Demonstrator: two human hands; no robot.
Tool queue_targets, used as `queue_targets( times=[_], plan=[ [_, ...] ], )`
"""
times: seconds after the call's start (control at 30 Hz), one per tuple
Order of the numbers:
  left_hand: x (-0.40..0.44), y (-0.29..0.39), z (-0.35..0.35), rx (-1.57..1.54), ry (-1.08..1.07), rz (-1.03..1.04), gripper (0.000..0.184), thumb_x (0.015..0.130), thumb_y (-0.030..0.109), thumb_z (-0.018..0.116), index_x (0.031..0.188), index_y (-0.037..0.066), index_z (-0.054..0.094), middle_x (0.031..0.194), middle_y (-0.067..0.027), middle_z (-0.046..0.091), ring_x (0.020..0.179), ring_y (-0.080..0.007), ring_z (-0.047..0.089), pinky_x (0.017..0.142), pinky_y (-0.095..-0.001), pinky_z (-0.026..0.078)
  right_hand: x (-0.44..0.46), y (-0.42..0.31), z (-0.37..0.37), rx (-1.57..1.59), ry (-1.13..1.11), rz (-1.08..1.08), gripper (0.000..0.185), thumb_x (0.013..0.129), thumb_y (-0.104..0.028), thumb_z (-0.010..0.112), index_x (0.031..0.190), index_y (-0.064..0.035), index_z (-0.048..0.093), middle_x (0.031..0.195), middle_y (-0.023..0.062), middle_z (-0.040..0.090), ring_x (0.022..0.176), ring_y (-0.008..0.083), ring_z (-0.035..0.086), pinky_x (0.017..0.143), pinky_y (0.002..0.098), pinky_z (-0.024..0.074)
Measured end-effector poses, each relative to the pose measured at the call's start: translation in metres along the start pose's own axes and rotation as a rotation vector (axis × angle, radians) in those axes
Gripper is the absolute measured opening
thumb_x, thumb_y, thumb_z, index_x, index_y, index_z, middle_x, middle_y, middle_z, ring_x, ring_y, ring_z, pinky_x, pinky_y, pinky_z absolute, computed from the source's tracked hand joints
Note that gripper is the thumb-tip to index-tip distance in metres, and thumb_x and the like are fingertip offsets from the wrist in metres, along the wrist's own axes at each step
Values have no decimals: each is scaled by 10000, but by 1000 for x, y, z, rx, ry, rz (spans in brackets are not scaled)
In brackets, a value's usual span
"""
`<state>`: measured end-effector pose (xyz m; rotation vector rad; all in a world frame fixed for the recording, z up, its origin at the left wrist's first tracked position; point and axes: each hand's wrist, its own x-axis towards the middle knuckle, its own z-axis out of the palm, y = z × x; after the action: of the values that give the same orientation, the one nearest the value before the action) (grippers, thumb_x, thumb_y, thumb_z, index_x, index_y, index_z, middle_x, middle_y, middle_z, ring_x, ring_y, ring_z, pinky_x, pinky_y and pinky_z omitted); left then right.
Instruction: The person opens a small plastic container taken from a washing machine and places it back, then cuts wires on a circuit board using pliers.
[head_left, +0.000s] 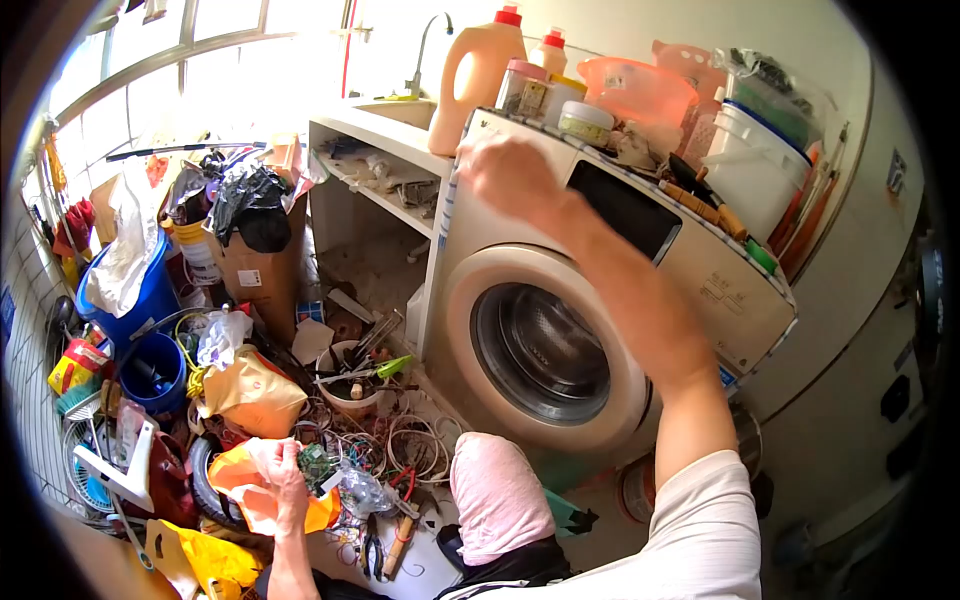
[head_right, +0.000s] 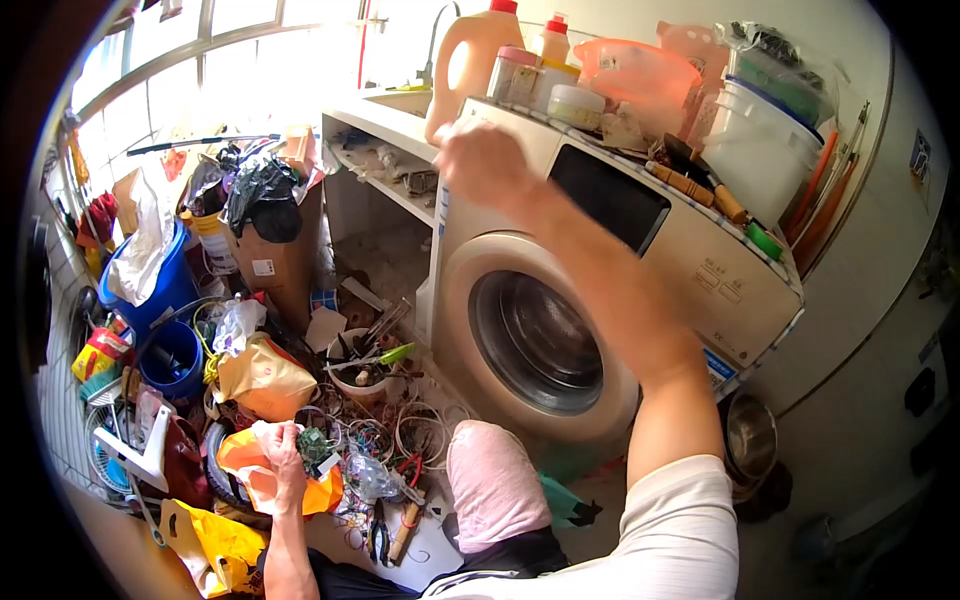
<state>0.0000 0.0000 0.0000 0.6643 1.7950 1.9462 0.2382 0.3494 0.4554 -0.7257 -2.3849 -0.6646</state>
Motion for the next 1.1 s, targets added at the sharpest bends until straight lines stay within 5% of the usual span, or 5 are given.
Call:
queue_targets(
  times=[0.07, 0.43, 0.6, 0.67, 1.1],
  plan=[
    [22, -14, -7, 244, 100, 302, 193, 991, 124, 632, 838, 8, 660, 903, -56, 562, 882, -185, 536, 850, -326, 410, 20, 36, -1, -66, 114, 22, 320, 907, -344, 667, 1058, -74, 749, 1050, 196, 731, 1063, 343, 691, 958, 486, 530],
    [-20, 27, 1, 251, 37, 314, 208, 992, 134, 624, 814, 27, 629, 800, -15, 539, 766, -140, 520, 759, -281, 418, 36, 105, -52, -279, -271, 624, 650, 958, -600, 584, 1338, -79, 658, 1335, 157, 675, 1241, 309, 642, 1007, 454, 521],
    [-10, -15, -14, -26, -76, 78, 219, 983, 137, 646, 789, 58, 584, 750, 32, 538, 714, -80, 484, 647, -268, 378, 42, 110, -38, -259, -313, 707, 686, 906, -628, 585, 1363, -121, 657, 1397, 110, 651, 1281, 267, 629, 1018, 404, 526],
    [-10, -14, -17, 61, -127, -30, 131, 977, 176, 618, 909, 87, 685, 775, -27, 565, 860, -200, 528, 838, -352, 406, 41, 104, -46, -225, -345, 790, 742, 882, -628, 597, 1381, -79, 630, 1385, 124, 657, 1270, 271, 635, 1006, 400, 532],
    [-6, 4, -30, -108, -340, 452, 156, 892, 195, 576, 962, 80, 655, 914, -115, 605, 929, -322, 561, 827, -426, 445, -57, -47, -71, 312, 123, 198, 831, 832, -642, 702, 1312, 28, 603, 1155, 242, 708, 1075, 319, 701, 901, 406, 530]
  ],
)
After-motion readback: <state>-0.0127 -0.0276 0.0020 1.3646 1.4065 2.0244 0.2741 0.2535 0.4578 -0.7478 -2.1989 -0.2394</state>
